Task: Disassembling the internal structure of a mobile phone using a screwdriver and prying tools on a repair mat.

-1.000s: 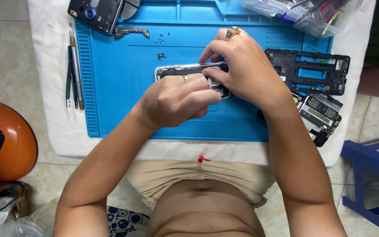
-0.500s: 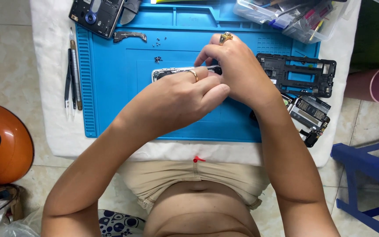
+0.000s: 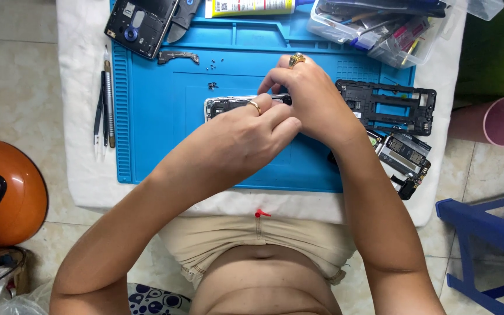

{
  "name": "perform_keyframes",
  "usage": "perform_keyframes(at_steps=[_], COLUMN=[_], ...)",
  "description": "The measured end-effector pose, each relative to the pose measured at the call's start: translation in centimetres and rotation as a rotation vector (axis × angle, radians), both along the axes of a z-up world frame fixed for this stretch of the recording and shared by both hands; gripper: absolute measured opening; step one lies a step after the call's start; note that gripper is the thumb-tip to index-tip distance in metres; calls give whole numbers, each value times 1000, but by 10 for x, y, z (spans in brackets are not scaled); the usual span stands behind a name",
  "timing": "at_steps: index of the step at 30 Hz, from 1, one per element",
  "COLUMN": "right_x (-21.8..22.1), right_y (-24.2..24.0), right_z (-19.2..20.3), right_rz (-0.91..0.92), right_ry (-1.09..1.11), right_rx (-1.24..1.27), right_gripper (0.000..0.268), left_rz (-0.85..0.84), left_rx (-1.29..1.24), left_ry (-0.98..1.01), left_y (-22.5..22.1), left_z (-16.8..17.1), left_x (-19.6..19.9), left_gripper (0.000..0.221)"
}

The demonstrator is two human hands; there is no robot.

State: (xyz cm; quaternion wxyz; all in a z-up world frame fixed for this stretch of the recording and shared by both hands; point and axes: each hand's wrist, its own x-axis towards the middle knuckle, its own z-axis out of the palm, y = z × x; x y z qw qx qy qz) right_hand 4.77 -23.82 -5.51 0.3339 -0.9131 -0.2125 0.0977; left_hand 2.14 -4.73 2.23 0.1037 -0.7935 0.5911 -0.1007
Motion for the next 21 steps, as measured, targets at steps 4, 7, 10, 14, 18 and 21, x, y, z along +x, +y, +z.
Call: perform_keyframes(at_steps=[4, 7, 10, 14, 18, 21], right_x=[1, 1, 1, 1, 5, 6], right_y=[-1, -2, -2, -2, -1, -1], right_z=[-2, -3, -2, -4, -3, -6], right_rz=[5, -5, -4, -2, 19, 11], right_ry=[-13, 1, 10, -15, -32, -33], right_rx=[28, 3, 11, 8, 18, 54], right_gripper=[18, 19, 29, 17, 18, 3], left_rz=[29, 117, 124, 86, 168, 185], left_rx=[-100, -186, -220, -274, -232, -244], left_ry=[93, 0, 152, 334, 3, -8], left_y=[-3, -5, -6, -6, -9, -12], left_z=[-9, -17, -18, -16, -19, -19], left_x=[-3, -6, -7, -6, -9, -10], left_gripper=[19, 18, 20, 24, 18, 14])
